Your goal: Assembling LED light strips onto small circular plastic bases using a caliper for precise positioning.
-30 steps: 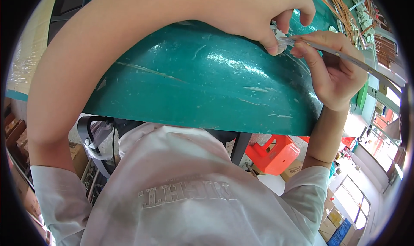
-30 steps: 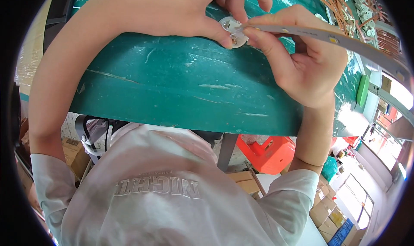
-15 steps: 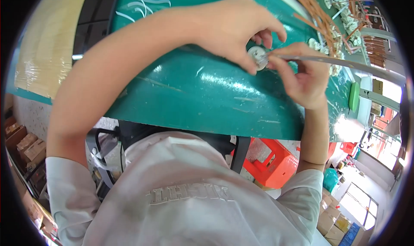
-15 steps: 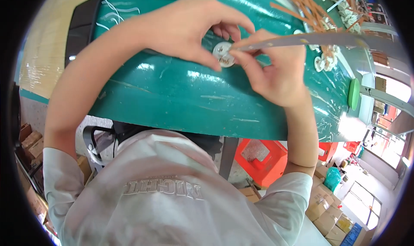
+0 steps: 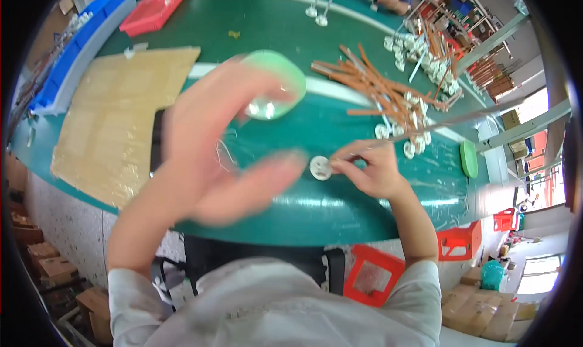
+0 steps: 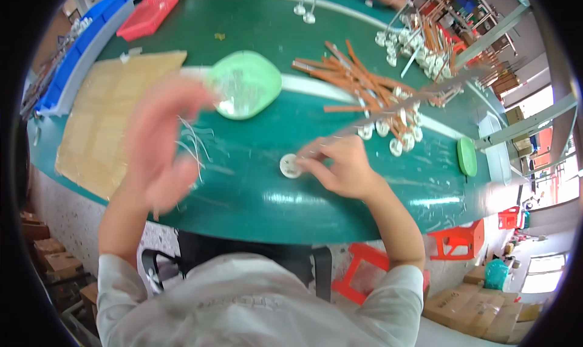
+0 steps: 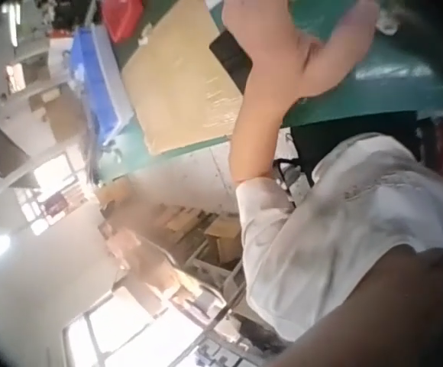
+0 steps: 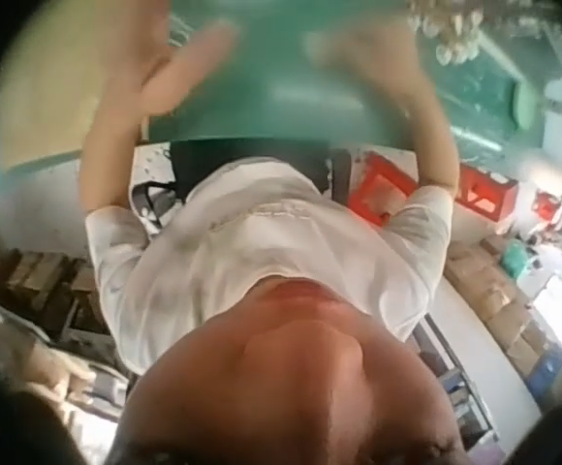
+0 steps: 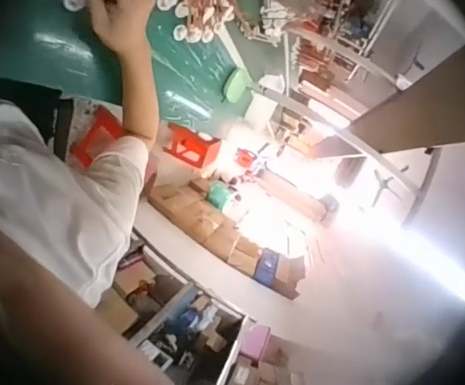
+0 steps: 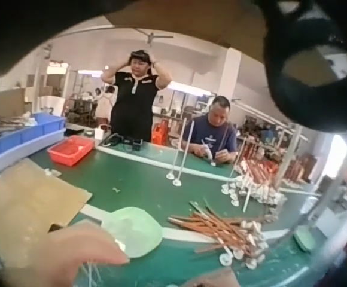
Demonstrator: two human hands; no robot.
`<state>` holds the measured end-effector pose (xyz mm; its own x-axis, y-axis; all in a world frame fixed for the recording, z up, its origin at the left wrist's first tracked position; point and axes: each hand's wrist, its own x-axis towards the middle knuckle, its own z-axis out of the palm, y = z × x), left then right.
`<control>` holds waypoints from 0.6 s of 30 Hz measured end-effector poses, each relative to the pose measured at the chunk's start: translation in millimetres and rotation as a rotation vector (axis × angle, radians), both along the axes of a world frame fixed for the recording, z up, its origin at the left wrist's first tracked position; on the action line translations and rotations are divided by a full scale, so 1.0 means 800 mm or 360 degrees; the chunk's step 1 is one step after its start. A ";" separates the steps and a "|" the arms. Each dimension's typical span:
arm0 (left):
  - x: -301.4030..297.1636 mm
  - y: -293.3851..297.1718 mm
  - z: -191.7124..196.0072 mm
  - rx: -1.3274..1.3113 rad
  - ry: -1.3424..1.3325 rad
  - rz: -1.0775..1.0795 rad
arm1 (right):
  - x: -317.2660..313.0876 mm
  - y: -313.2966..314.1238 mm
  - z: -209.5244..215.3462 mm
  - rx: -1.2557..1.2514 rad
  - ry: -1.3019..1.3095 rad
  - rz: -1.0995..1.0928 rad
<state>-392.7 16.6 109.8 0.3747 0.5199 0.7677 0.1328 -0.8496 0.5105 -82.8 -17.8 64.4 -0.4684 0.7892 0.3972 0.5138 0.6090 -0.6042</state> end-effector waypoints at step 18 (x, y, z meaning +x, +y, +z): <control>-0.135 -0.128 -0.147 -0.0132 0.0339 0.1456 | 0.152 0.563 -0.037 0.0141 0.0125 -0.1453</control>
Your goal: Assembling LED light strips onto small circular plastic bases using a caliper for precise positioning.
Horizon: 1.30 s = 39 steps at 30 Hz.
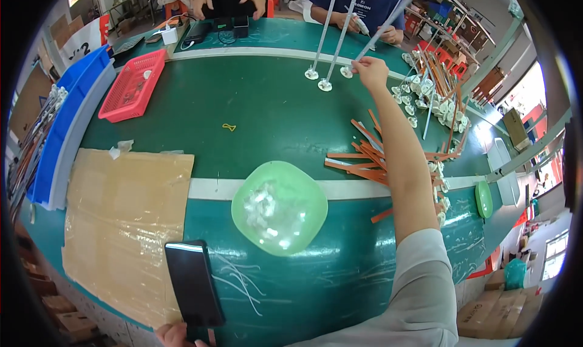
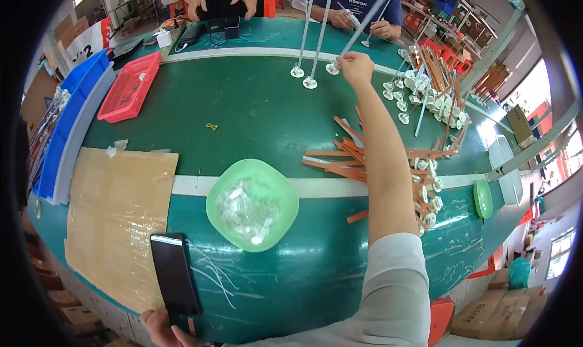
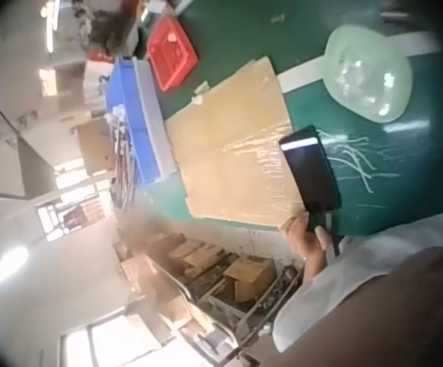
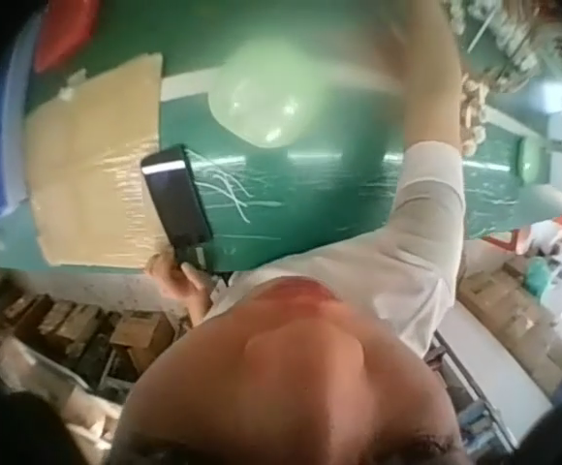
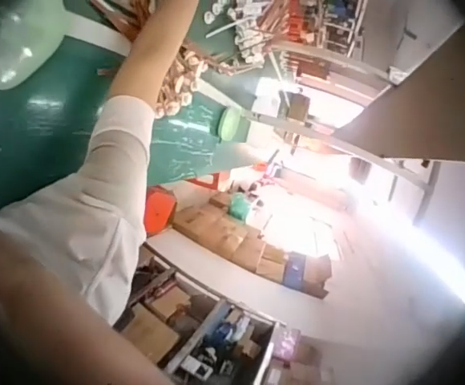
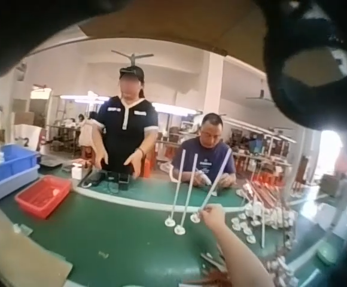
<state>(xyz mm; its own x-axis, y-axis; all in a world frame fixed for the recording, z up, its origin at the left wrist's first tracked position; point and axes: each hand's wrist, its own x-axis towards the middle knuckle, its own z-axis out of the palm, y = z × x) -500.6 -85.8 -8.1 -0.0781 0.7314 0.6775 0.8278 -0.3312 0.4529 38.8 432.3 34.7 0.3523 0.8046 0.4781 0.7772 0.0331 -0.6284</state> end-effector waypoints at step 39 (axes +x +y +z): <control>-0.009 -0.005 -0.016 -0.0071 -0.0038 -0.0166 | 0.039 -0.084 0.026 -0.0485 -0.1019 0.0376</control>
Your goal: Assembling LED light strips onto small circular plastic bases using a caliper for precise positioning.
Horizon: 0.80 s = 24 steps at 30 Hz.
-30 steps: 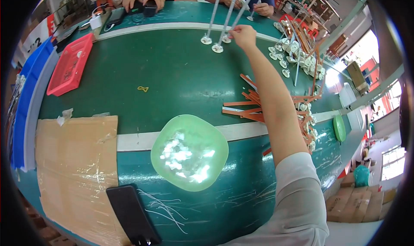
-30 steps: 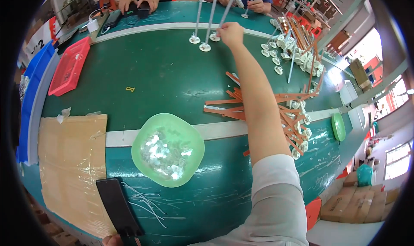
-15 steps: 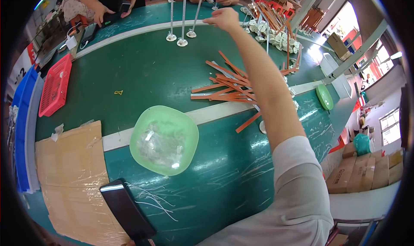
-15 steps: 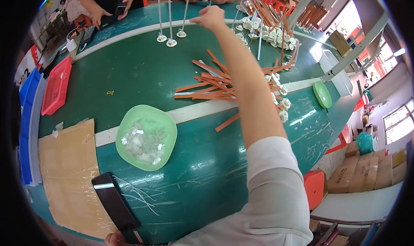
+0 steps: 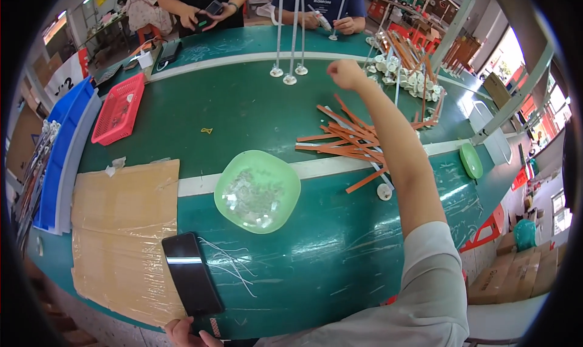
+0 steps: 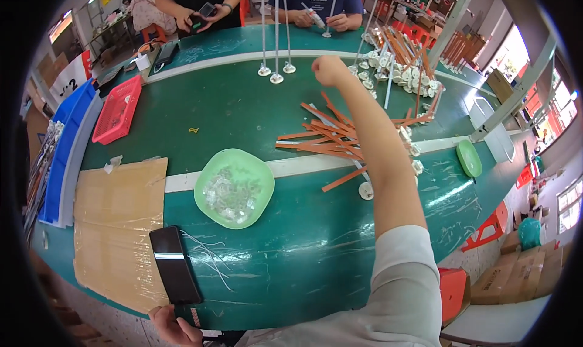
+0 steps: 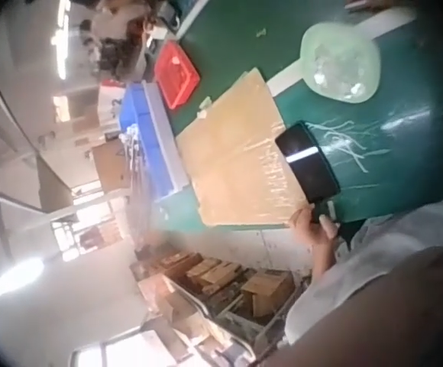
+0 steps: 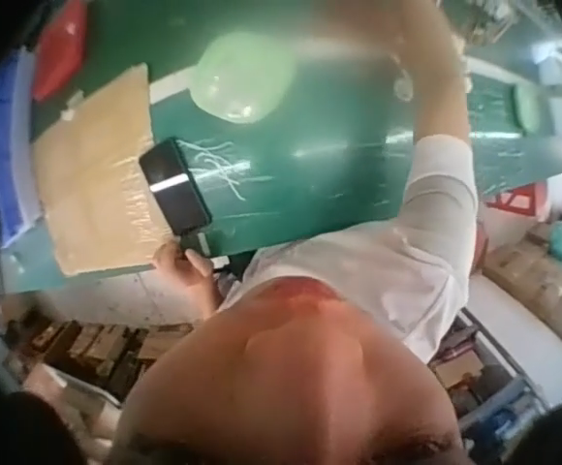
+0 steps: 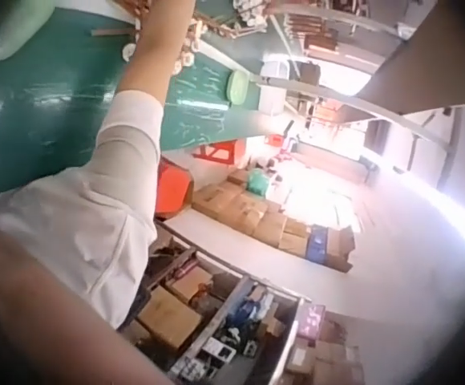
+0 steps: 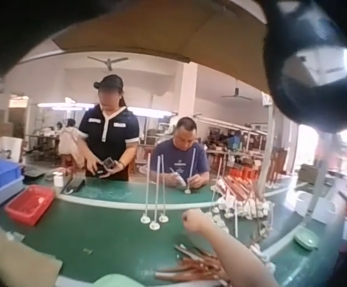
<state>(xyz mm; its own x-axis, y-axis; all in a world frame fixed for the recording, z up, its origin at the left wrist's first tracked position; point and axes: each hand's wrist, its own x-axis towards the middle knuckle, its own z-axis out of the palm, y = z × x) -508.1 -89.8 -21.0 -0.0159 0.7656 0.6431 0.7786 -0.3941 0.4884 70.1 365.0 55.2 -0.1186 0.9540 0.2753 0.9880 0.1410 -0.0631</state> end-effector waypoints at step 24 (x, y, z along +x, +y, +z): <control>-0.009 0.006 -0.031 0.0257 -0.0159 -0.0063 | 0.052 -0.393 0.045 -0.0105 0.0239 -0.0127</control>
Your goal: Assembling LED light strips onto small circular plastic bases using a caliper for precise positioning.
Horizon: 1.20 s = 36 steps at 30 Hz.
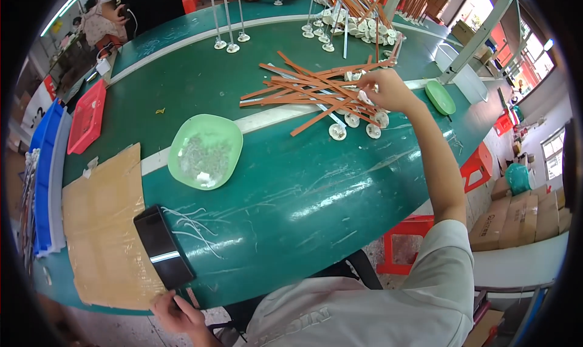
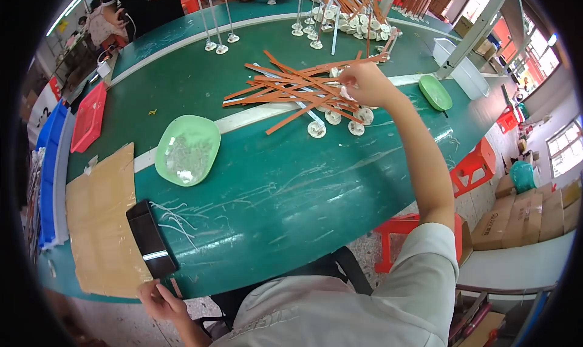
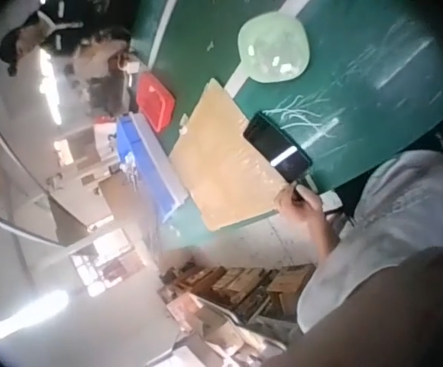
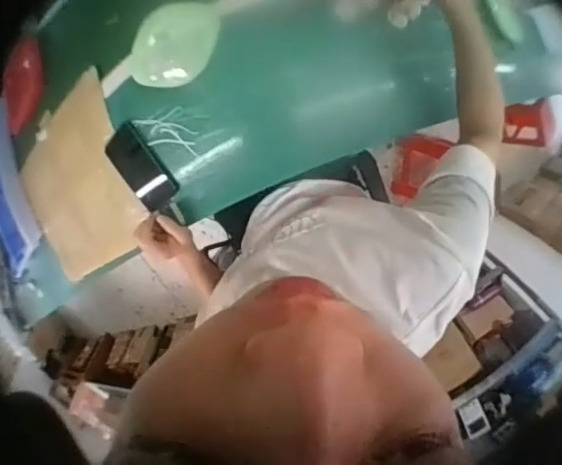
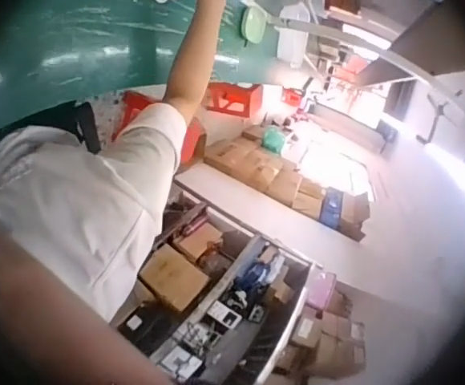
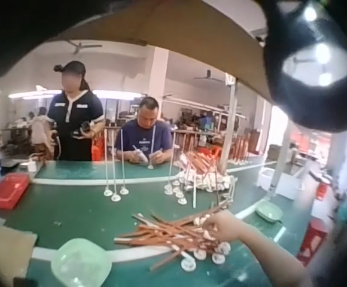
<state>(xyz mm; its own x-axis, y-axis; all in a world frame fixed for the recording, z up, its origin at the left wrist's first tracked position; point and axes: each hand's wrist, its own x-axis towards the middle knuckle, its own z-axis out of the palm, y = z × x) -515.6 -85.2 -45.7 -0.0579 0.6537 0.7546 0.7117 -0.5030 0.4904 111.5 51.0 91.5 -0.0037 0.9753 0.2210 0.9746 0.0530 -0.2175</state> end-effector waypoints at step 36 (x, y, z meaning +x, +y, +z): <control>0.244 0.139 0.069 -0.0579 0.0331 -0.1521 | -0.262 -0.111 0.001 -0.0334 0.1099 0.0844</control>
<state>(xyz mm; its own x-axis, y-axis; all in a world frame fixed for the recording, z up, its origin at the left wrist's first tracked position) -320.6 26.4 9.9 0.7117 0.5485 0.4388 0.1824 -0.7475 0.6387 -97.9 -37.5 91.9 -0.3976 0.9039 0.1579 0.4817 0.3521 -0.8025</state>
